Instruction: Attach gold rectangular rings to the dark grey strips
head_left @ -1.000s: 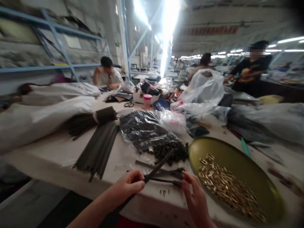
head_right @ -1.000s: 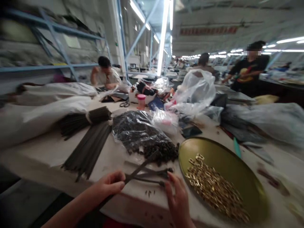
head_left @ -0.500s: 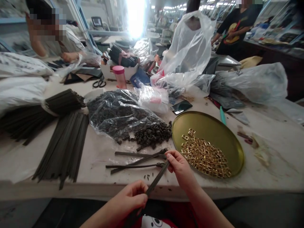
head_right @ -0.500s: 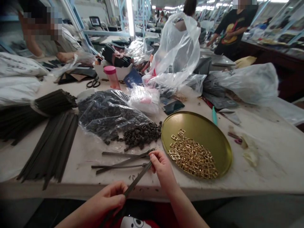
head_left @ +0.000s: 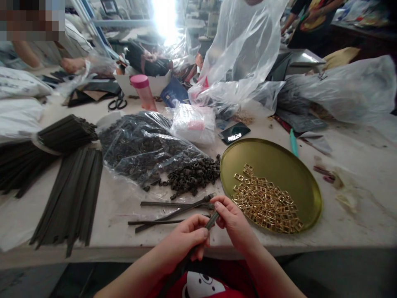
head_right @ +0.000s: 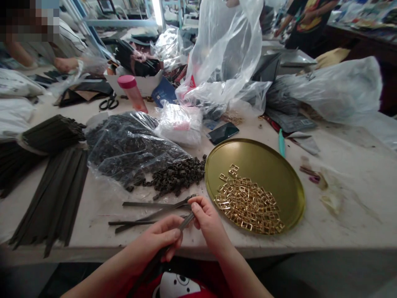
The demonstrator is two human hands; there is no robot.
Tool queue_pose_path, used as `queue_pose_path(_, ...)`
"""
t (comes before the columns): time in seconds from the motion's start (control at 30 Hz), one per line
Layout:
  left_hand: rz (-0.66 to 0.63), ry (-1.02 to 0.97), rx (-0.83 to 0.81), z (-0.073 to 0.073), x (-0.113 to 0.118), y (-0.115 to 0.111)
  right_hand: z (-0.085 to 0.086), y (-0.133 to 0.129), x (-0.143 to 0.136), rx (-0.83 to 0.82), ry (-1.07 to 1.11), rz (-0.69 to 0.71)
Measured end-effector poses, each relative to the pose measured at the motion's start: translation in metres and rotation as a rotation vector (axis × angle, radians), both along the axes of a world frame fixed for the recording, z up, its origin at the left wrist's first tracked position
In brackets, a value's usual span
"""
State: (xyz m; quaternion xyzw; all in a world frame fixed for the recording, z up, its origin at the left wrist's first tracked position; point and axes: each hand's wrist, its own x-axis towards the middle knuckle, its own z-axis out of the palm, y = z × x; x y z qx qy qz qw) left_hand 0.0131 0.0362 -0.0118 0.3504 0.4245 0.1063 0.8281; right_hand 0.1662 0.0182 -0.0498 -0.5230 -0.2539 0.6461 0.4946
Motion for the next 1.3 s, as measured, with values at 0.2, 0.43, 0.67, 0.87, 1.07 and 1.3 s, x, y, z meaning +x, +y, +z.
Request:
queue_pose_path(0.2, -0.013, -0.078, -0.036, 0.004, 0.011, -0.001, 0.005, -0.006, 0.003, -0.108, 0.283, -0.072)
queue_pose_path(0.43, 0.003, -0.111, -0.002, 0.01, 0.009, -0.017, 0.014, -0.022, -0.012, -0.192, 0.318, -0.049)
queue_pose_path(0.67, 0.078, 0.005, 0.175, 0.026, -0.008, -0.039, 0.021, -0.036, -0.02, 0.403, -0.647, -0.042)
queue_pose_path(0.87, 0.205, 0.066, 0.368, 0.027, -0.024, -0.055, 0.041, -0.05, -0.03, 0.591, -0.793, 0.251)
queue_pose_path(1.07, 0.176, 0.144, 0.548, 0.025, -0.038, -0.067, 0.05, -0.051, -0.035, 0.562, -0.818, 0.403)
queue_pose_path(1.3, 0.114, 0.17, 0.556, 0.022, -0.048, -0.071, 0.052, -0.053, -0.037, 0.677, -1.066, 0.549)
